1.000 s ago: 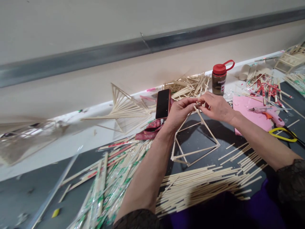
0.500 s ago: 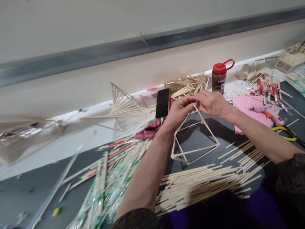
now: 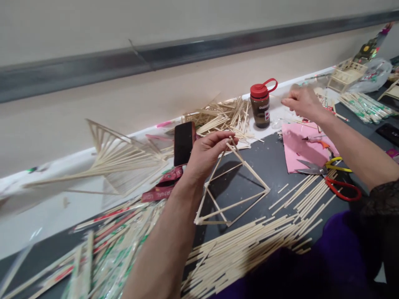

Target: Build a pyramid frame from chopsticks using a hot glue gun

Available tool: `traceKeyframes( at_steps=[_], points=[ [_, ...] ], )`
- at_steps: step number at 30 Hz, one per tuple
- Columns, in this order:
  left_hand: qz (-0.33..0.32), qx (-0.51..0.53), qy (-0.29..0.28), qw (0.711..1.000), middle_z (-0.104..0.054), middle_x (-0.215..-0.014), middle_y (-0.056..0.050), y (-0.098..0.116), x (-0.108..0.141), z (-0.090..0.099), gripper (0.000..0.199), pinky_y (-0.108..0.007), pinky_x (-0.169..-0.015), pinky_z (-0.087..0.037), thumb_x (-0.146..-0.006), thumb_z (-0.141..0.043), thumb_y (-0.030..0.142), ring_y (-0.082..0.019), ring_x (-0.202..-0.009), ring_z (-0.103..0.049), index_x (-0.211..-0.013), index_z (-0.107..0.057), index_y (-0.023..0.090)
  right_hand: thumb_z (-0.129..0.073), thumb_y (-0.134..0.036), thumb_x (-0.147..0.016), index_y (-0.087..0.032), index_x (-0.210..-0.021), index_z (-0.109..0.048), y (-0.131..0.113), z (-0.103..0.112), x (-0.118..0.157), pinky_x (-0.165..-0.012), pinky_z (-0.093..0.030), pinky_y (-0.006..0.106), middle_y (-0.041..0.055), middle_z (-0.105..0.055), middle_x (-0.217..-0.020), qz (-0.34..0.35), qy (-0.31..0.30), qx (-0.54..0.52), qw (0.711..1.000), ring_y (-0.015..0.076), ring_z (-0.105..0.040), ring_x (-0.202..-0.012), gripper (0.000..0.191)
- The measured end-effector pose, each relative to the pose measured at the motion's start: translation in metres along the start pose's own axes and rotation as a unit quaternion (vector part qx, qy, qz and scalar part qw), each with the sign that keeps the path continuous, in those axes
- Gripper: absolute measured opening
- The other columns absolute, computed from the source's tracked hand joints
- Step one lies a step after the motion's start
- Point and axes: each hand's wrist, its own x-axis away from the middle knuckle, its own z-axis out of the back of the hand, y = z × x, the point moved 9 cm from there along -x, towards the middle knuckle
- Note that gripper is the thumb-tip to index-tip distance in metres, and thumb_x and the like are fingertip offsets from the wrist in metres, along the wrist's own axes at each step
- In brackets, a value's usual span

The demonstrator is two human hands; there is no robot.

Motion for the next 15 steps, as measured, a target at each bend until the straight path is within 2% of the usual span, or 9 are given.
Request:
traceKeyframes(
  at_steps=[2,4,7,10,15],
  points=[
    [0.001,-0.012,0.004,1.000,-0.081,-0.088,-0.008,0.002,0.002,0.000,0.037,-0.033,-0.082,-0.060,-0.064,-0.088,0.039,-0.021,-0.085,-0.076,-0.093,-0.079,0.018,-0.064,-0.032,-0.090,-0.018,-0.072,-0.065,0.022,-0.001,-0.008,-0.071,-0.051,0.036,0.0066,-0.063,-0.068,-0.012,0.000,0.072,0.997,0.0225,-0.065,-0.076,0.024],
    [0.002,-0.018,0.004,1.000,-0.080,-0.087,-0.007,0.004,0.003,0.000,0.036,-0.032,-0.081,-0.059,-0.065,-0.087,0.039,-0.021,-0.084,-0.076,-0.093,-0.079,0.018,-0.063,-0.025,-0.090,-0.016,-0.073,-0.067,0.045,-0.006,-0.012,-0.078,-0.052,0.038,0.0096,-0.067,-0.073,-0.040,-0.008,0.127,0.991,0.0263,-0.069,-0.084,0.019],
    [0.000,-0.021,0.006,1.000,-0.080,-0.086,-0.007,0.006,0.004,0.001,0.034,-0.032,-0.081,-0.059,-0.066,-0.087,0.040,-0.020,-0.083,-0.076,-0.092,-0.079,0.018,-0.057,-0.014,-0.089,-0.013,-0.089,-0.073,0.063,-0.009,-0.011,-0.085,-0.051,0.038,0.0106,-0.072,-0.082,-0.072,-0.014,0.139,0.988,0.0276,-0.071,-0.092,0.016],
    [-0.003,-0.026,0.004,1.000,-0.080,-0.086,-0.007,0.007,0.003,0.001,0.036,-0.032,-0.081,-0.060,-0.062,-0.090,0.038,-0.020,-0.082,-0.075,-0.090,-0.079,0.019,-0.054,-0.013,-0.089,-0.013,-0.092,-0.075,0.053,0.000,-0.001,-0.086,-0.051,0.038,0.0101,-0.074,-0.083,-0.070,0.015,0.124,0.990,0.0271,-0.071,-0.092,0.021],
    [-0.005,-0.012,0.000,1.000,-0.080,-0.083,-0.005,0.007,0.001,0.000,0.043,-0.031,-0.080,-0.059,-0.051,-0.097,0.035,-0.018,-0.078,-0.073,-0.087,-0.079,0.019,-0.056,-0.021,-0.089,-0.016,-0.077,-0.070,-0.001,0.006,0.031,-0.079,-0.051,0.036,0.0076,-0.071,-0.077,-0.012,0.025,0.041,0.999,0.0218,-0.068,-0.080,0.019]
  ],
)
